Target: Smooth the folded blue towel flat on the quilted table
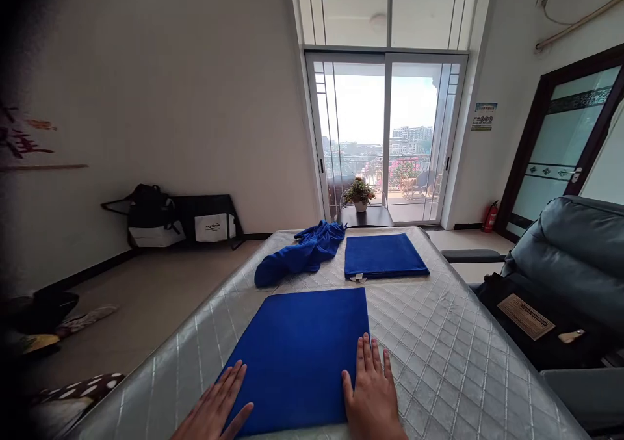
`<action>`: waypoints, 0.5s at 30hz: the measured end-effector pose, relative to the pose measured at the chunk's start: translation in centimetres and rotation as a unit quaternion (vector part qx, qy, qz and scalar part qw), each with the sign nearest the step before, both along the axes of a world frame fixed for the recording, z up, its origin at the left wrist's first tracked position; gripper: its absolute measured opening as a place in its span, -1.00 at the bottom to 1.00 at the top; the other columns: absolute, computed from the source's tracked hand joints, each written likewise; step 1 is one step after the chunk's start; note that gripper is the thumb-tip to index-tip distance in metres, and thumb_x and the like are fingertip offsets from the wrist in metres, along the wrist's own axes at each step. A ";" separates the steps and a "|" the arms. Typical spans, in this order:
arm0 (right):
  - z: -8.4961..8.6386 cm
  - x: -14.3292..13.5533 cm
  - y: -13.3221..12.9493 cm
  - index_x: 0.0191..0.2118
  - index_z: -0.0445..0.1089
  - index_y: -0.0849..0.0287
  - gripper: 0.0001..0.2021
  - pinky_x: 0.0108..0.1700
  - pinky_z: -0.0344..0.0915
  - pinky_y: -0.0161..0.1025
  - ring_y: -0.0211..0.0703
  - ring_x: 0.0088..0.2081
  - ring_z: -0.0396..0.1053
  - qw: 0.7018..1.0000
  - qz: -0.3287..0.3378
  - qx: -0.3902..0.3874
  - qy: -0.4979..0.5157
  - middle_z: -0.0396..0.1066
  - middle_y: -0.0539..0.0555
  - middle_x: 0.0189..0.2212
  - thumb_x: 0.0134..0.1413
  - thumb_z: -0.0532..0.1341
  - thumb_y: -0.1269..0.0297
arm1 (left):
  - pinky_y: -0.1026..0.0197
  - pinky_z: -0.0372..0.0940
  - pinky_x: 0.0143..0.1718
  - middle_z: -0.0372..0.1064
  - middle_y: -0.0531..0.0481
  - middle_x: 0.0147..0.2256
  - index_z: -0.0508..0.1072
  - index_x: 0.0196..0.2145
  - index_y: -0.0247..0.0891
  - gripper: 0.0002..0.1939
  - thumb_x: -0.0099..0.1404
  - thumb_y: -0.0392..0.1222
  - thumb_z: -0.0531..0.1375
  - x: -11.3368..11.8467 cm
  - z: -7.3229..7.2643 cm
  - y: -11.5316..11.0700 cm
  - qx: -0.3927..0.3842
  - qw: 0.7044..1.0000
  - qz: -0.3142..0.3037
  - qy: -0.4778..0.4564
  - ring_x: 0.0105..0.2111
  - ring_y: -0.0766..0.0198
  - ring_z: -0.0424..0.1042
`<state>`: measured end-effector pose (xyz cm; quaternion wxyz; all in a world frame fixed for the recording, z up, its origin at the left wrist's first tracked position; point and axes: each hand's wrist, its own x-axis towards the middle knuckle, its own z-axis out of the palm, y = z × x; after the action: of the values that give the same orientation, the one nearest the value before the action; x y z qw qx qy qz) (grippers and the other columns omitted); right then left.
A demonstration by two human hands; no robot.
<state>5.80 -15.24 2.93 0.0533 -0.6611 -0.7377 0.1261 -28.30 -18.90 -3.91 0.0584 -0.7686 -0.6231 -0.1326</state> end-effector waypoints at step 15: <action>2.3 -0.6 2.4 0.41 -0.21 0.22 -0.31 0.39 -0.34 0.05 -0.05 0.42 -0.36 0.998 0.000 0.015 -0.068 -0.35 0.00 0.41 0.32 -0.27 -0.08 | -0.15 0.17 0.23 -0.08 -0.10 0.36 -0.15 0.37 -0.14 -0.21 0.36 0.29 -0.03 -0.1 0.1 -0.8 -0.016 0.997 0.057 -0.058 0.32 -0.04 0.03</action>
<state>5.24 -12.86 5.25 0.0129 -0.6676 -0.7412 0.0694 -28.35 -19.68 -3.80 0.0172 -0.7238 -0.6702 -0.1632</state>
